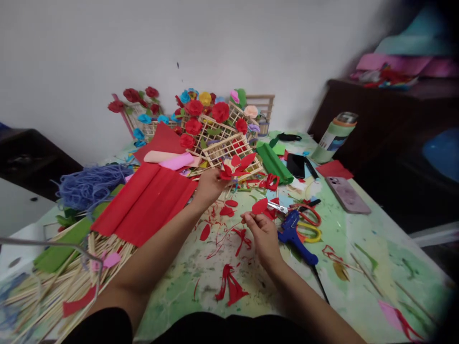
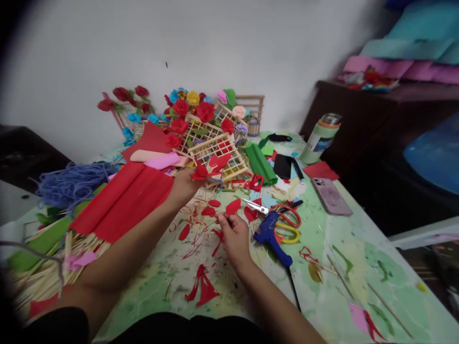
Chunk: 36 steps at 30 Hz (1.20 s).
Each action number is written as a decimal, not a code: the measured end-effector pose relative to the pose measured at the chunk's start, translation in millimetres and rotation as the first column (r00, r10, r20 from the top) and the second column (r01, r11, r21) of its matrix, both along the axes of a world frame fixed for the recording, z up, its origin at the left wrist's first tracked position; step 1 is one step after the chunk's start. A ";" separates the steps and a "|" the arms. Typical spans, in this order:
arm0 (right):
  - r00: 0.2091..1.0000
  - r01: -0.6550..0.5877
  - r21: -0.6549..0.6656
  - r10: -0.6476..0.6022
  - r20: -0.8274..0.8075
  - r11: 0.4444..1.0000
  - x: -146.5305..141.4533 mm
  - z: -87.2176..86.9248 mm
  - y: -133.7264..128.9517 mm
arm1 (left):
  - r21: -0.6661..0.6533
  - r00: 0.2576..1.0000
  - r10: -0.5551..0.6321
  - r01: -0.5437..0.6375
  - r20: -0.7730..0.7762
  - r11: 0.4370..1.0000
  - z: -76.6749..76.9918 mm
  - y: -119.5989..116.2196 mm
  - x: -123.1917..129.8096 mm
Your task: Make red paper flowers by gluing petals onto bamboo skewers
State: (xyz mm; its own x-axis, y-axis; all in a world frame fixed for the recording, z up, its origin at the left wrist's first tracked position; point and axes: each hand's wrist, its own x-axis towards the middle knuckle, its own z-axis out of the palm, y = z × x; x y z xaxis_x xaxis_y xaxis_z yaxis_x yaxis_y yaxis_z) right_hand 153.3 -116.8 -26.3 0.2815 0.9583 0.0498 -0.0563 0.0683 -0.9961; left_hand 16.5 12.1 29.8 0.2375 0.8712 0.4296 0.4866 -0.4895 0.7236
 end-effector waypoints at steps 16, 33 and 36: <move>0.868 0.018 0.398 -0.212 0.449 0.917 -9.4 89.3 52.8 | -0.240 0.681 -0.140 0.432 0.719 0.870 26.3 -49.6 -3.1; 0.873 -0.052 0.302 -0.104 0.476 0.952 7.5 88.3 66.3 | -0.363 0.653 -0.024 0.452 0.757 0.815 17.5 -39.5 5.6; 0.858 -0.096 0.295 -0.071 0.508 0.951 12.5 92.4 64.2 | -0.354 0.672 -0.027 0.423 0.740 0.834 17.2 -39.0 3.7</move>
State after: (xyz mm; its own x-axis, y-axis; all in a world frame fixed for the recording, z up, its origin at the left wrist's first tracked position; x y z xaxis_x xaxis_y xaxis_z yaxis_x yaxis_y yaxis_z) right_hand 165.8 -52.6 66.1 0.1248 0.8760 0.4660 0.4471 0.3696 -0.8145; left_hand 20.2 -26.9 47.0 0.2672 0.9570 0.1128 -0.3199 -0.0224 0.9472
